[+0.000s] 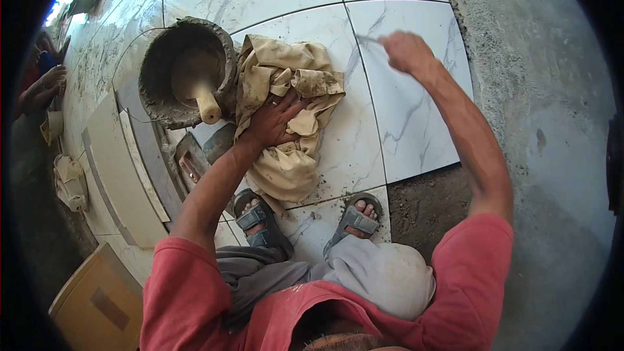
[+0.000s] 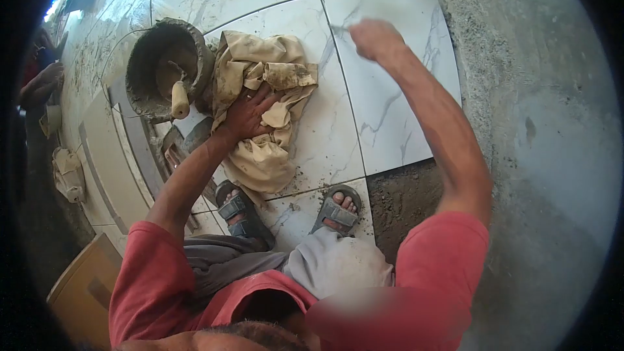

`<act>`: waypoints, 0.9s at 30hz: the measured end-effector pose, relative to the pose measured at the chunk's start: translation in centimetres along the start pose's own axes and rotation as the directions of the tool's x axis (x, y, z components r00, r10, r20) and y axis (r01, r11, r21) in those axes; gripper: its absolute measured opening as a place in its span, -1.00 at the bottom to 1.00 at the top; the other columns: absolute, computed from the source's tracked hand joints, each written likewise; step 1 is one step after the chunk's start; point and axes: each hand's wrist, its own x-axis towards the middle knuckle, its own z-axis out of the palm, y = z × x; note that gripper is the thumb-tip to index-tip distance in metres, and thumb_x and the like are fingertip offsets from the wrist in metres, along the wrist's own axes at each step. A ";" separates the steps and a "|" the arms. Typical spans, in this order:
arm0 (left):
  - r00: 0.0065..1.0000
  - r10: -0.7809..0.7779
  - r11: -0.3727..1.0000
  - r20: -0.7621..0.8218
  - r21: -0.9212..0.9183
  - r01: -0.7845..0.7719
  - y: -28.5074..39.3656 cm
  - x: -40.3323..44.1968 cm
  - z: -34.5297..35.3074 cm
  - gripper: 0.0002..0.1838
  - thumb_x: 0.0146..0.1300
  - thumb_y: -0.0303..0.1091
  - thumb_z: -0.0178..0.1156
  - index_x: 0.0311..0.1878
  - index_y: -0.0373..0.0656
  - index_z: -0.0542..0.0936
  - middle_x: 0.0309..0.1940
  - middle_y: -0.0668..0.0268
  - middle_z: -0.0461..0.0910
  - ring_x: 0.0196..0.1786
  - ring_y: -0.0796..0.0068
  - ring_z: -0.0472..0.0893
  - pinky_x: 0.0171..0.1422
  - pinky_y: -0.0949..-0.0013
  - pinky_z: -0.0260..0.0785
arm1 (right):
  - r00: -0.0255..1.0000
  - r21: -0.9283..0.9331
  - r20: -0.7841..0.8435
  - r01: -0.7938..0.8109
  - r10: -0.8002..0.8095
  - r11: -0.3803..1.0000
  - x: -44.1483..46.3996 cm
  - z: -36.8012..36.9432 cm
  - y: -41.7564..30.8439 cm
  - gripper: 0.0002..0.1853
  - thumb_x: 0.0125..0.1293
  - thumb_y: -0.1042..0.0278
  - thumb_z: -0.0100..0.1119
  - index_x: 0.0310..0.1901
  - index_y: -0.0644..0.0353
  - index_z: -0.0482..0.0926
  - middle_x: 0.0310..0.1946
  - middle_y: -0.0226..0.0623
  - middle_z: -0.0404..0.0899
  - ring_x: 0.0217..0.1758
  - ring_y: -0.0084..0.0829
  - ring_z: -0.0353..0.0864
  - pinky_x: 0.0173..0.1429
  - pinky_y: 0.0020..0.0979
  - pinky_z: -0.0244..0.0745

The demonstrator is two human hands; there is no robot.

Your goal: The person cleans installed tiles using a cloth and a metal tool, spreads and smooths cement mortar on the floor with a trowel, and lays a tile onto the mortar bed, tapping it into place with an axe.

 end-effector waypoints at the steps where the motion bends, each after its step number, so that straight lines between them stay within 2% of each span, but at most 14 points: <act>1: 1.000 -0.013 1.000 0.010 -0.022 0.013 0.0 0.0 -0.1 -0.08 -0.03 0.37 0.12 0.40 0.18 0.23 0.42 0.15 0.12 0.39 -0.08 0.18 0.44 0.01 0.03 | 0.998 -0.001 -0.028 0.058 -0.058 0.998 -2.3 0.8 -0.4 -0.86 0.16 0.42 0.01 -0.32 0.13 0.59 -0.39 -0.14 0.62 -0.30 -0.16 0.65 -0.23 -0.17 0.54; 6: 1.000 -0.022 1.000 0.021 -0.022 0.022 -0.3 -0.3 0.6 -0.08 -0.05 0.29 0.18 0.42 0.24 0.19 0.41 0.17 0.13 0.38 -0.04 0.20 0.42 0.05 0.09 | 0.977 0.111 0.032 0.208 -0.212 0.972 -18.3 4.1 -4.3 -0.90 0.20 0.34 -0.01 -0.41 0.10 0.49 -0.55 -0.29 0.52 -0.45 -0.23 0.60 -0.34 -0.15 0.50; 7: 0.997 -0.037 0.998 0.074 -0.054 0.042 -0.4 -0.2 0.5 -0.06 -0.04 0.34 0.15 0.42 0.21 0.19 0.42 0.15 0.09 0.39 -0.09 0.18 0.43 0.01 0.06 | 0.896 0.113 0.342 0.260 -0.283 0.959 -21.2 4.0 -4.9 -0.85 0.22 0.32 -0.02 -0.40 0.13 0.53 -0.52 -0.23 0.54 -0.43 -0.19 0.60 -0.33 -0.10 0.48; 8: 0.990 -0.052 0.994 0.130 -0.087 0.064 -0.4 -0.2 0.5 -0.05 -0.03 0.40 0.12 0.42 0.17 0.19 0.44 0.13 0.06 0.39 -0.13 0.16 0.44 -0.03 0.03 | 0.809 0.181 0.554 0.112 -0.196 0.977 -23.6 3.7 -6.2 -0.83 0.22 0.33 -0.02 -0.36 0.16 0.58 -0.44 -0.14 0.57 -0.39 -0.14 0.60 -0.30 -0.08 0.48; 9: 0.991 -0.050 0.994 0.126 -0.088 0.061 -0.6 0.0 0.4 -0.05 -0.03 0.40 0.12 0.42 0.17 0.19 0.44 0.13 0.06 0.39 -0.13 0.16 0.44 -0.03 0.03 | 0.695 0.247 0.666 0.134 -0.269 0.960 -24.4 2.7 -6.6 -0.81 0.23 0.37 -0.03 -0.28 0.18 0.59 -0.39 -0.05 0.59 -0.34 -0.08 0.60 -0.24 -0.08 0.49; 10: 0.993 -0.044 0.997 0.112 -0.061 0.051 -0.7 0.1 0.4 -0.05 -0.04 0.38 0.13 0.43 0.18 0.19 0.44 0.12 0.05 0.40 -0.13 0.15 0.45 -0.03 0.03 | 0.694 0.244 0.667 0.141 -0.272 0.959 -23.8 2.9 -6.2 -0.81 0.23 0.37 -0.03 -0.28 0.18 0.59 -0.39 -0.05 0.59 -0.34 -0.08 0.60 -0.24 -0.08 0.49; 11: 0.993 -0.039 0.998 0.111 -0.040 0.044 -0.5 -0.4 0.6 -0.05 -0.04 0.37 0.14 0.43 0.19 0.19 0.45 0.12 0.04 0.41 -0.13 0.14 0.45 -0.02 0.02 | 0.896 0.315 0.433 -0.045 -0.101 0.948 -23.2 3.4 -5.8 -0.79 0.23 0.38 -0.03 -0.20 0.20 0.59 -0.41 -0.01 0.58 -0.32 -0.03 0.59 -0.22 -0.11 0.50; 12: 0.991 -0.038 0.998 0.131 -0.052 0.046 -0.1 -1.0 0.9 -0.05 -0.04 0.37 0.14 0.43 0.19 0.19 0.45 0.12 0.04 0.41 -0.13 0.14 0.45 -0.02 0.02 | 0.972 0.433 0.189 -0.210 0.139 0.876 -23.0 4.0 -5.6 -0.75 0.23 0.39 -0.02 -0.13 0.23 0.60 -0.42 0.04 0.57 -0.31 0.01 0.58 -0.20 -0.13 0.50; 14: 0.998 -0.016 1.000 0.062 0.012 0.016 -0.5 -0.3 0.9 -0.04 -0.05 0.37 0.15 0.43 0.19 0.18 0.44 0.10 0.05 0.42 -0.11 0.12 0.46 -0.01 0.01 | 0.931 0.705 -0.079 -0.201 0.357 0.680 -18.4 4.7 -5.7 -0.65 0.24 0.42 -0.01 0.05 0.28 0.53 -0.43 0.11 0.54 -0.29 0.07 0.56 -0.18 -0.14 0.47; 16: 0.995 -0.032 0.999 0.094 -0.017 0.034 -0.5 0.2 0.8 -0.04 -0.06 0.37 0.15 0.43 0.17 0.19 0.43 0.10 0.07 0.43 -0.09 0.11 0.46 -0.01 0.00 | 0.904 0.763 -0.194 -0.106 0.381 0.638 -14.5 7.8 -6.3 -0.61 0.24 0.45 -0.01 0.12 0.29 0.49 -0.39 0.15 0.54 -0.30 0.10 0.54 -0.18 -0.13 0.45; 19: 0.994 -0.039 0.998 0.105 -0.047 0.044 -0.4 -0.2 1.0 -0.05 -0.05 0.37 0.15 0.42 0.15 0.21 0.42 0.11 0.09 0.43 -0.08 0.11 0.47 0.00 -0.01 | 0.896 0.842 -0.043 -0.206 0.442 0.498 -12.1 8.3 -8.5 -0.62 0.29 0.42 0.00 0.13 0.28 0.49 -0.16 0.15 0.59 -0.12 -0.05 0.63 -0.01 -0.34 0.48; 22: 0.997 -0.029 1.000 0.070 -0.009 0.030 -0.4 -0.1 0.8 -0.05 -0.05 0.39 0.14 0.40 0.13 0.24 0.41 0.12 0.11 0.43 -0.08 0.11 0.47 0.00 0.00 | 0.858 0.839 0.141 -0.368 0.494 0.401 -12.7 7.8 -9.9 -0.63 0.29 0.42 -0.01 0.13 0.27 0.49 -0.16 0.12 0.61 -0.21 -0.13 0.64 -0.07 -0.37 0.48; 25: 0.998 -0.037 0.998 0.055 -0.043 0.039 -0.1 0.2 0.4 -0.12 -0.01 0.33 0.15 0.38 0.16 0.27 0.38 0.13 0.16 0.36 -0.11 0.21 0.44 0.02 0.05 | 0.800 0.894 -0.006 -0.264 0.600 0.361 -14.7 10.3 -10.9 -0.63 0.29 0.42 -0.01 0.12 0.28 0.50 -0.30 0.01 0.65 -0.38 -0.32 0.59 -0.18 -0.40 0.47; 27: 0.995 -0.041 0.999 0.096 -0.003 0.041 -0.3 0.1 0.5 -0.12 -0.02 0.32 0.17 0.38 0.15 0.27 0.39 0.13 0.14 0.39 -0.10 0.17 0.46 0.01 0.01 | 0.799 0.914 0.059 -0.284 0.599 0.289 -14.5 10.6 -10.8 -0.62 0.29 0.41 0.00 0.12 0.29 0.50 -0.37 -0.05 0.63 -0.43 -0.41 0.55 -0.23 -0.41 0.47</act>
